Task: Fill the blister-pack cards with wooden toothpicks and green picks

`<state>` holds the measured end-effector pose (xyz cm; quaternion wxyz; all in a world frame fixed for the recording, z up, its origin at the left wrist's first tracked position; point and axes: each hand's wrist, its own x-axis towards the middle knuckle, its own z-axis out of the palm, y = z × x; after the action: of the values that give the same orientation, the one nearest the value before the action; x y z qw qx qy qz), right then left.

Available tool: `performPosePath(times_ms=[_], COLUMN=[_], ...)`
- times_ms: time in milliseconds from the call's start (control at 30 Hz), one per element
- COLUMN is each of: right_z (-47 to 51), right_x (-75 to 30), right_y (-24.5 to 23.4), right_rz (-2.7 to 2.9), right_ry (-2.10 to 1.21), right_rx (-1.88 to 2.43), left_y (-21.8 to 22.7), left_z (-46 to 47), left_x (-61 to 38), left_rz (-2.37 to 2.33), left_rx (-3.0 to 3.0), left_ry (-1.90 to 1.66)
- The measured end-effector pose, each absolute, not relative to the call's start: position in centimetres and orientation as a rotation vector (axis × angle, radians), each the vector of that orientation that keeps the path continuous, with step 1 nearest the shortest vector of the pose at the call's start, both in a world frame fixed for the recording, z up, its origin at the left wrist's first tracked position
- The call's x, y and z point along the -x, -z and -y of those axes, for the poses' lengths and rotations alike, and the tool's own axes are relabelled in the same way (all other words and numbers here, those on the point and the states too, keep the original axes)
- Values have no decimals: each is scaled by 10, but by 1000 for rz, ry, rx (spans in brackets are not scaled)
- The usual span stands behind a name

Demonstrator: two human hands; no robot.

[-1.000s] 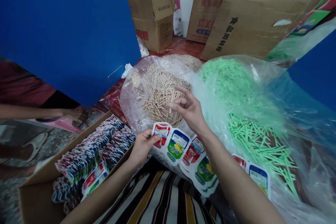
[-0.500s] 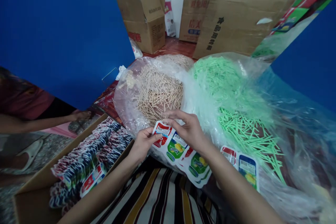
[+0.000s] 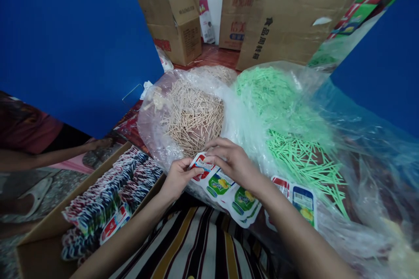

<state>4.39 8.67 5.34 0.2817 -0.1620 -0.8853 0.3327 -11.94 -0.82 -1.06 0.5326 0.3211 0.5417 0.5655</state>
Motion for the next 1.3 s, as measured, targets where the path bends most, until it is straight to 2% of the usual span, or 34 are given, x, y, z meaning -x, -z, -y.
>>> performPosePath(times_ms=[167, 333, 467, 667, 800, 1000, 1133, 1200, 1300], right_z=[-79, -70, -60, -59, -58, -63, -103, -126, -149], right_x=[-56, -73, -82, -104, -115, -158, -233, -268, -298], right_y=[-60, -56, -56, -53, -40, -37, -30, -20, -2], right_rz=[2597, 2310, 2185, 2095, 1922, 1943, 2017, 2490, 2711], right_ry=[-965, -928, -995, -927, -901, -1051, -780, -355, -297], right_rx=[399, 755, 813, 947, 1045, 1088, 1340, 1672, 1737], left_y=[8, 1, -5, -9, -8, -3, 0, 2, 3], left_z=[8, 9, 3, -14, -22, -28, -29, -28, -28], left_x=[119, 111, 100, 78, 50, 14, 7, 6, 3], left_rz=[-1285, -1274, -1224, -1223, -1196, -1264, -1272, -1239, -1179], left_rx=[-774, -713, -883, -1080, -930, -849, -875, -847, -763], left_ry=[-1321, -1183, -942, -1119, -1048, -1024, -1010, -1010, -1030])
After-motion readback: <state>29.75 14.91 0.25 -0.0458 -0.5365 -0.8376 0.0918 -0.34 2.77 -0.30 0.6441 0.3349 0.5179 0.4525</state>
